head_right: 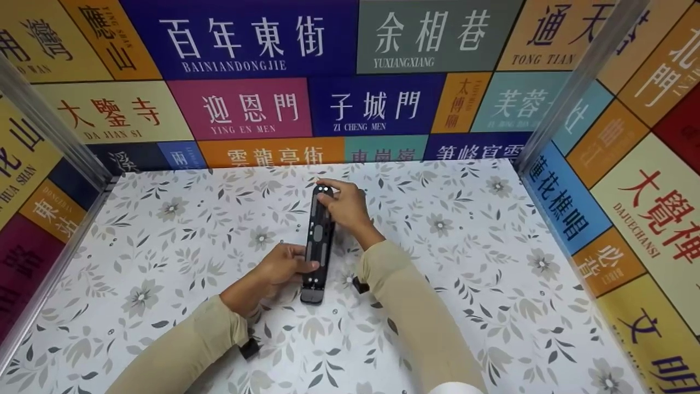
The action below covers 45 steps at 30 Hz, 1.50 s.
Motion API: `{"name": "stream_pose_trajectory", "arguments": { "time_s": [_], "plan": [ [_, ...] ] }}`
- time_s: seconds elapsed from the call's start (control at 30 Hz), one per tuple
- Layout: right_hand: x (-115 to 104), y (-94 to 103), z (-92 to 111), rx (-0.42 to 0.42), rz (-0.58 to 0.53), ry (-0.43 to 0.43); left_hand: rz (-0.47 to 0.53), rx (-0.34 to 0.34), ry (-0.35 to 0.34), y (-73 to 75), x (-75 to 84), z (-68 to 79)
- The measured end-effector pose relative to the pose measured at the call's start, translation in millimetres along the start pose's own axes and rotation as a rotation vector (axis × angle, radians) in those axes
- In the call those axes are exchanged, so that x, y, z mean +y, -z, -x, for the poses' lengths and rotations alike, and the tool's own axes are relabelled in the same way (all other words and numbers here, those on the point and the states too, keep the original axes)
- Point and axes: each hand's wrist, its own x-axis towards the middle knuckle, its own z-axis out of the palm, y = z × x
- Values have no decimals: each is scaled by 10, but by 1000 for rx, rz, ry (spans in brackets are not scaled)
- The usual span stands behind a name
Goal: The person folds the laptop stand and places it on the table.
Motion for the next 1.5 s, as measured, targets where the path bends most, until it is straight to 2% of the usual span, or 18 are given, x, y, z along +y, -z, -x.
{"name": "stream_pose_trajectory", "arguments": {
  "time_s": [0.17, 0.27, 0.57, 0.8, 1.07, 1.17, 1.3, 1.4, 1.5],
  "plan": [
    [13, -3, 72, 55, 34, 8, -67, -33, -5, 99, 15, -10],
    [35, 7, 124, 85, 35, 35, -122, -49, -23, 147, 27, -18],
    [84, 26, 258, 217, 142, 86, -232, -121, -88, 278, 64, -29],
    [83, 2, 368, 302, 76, 60, -298, -184, -102, 393, 96, -54],
    [69, -44, 454, 370, 56, 16, -266, -237, -97, 498, 95, -77],
    [67, -37, 463, 359, 63, 12, -275, -219, -120, 483, 77, -68],
    [79, 16, 472, 283, 75, 25, -338, -124, -180, 445, 53, -14],
    [85, 96, 467, 204, 84, 28, -465, -19, -253, 416, 50, 78],
    [110, 191, 442, 137, 45, 18, -667, 76, -340, 404, 54, 229]
  ]
}}
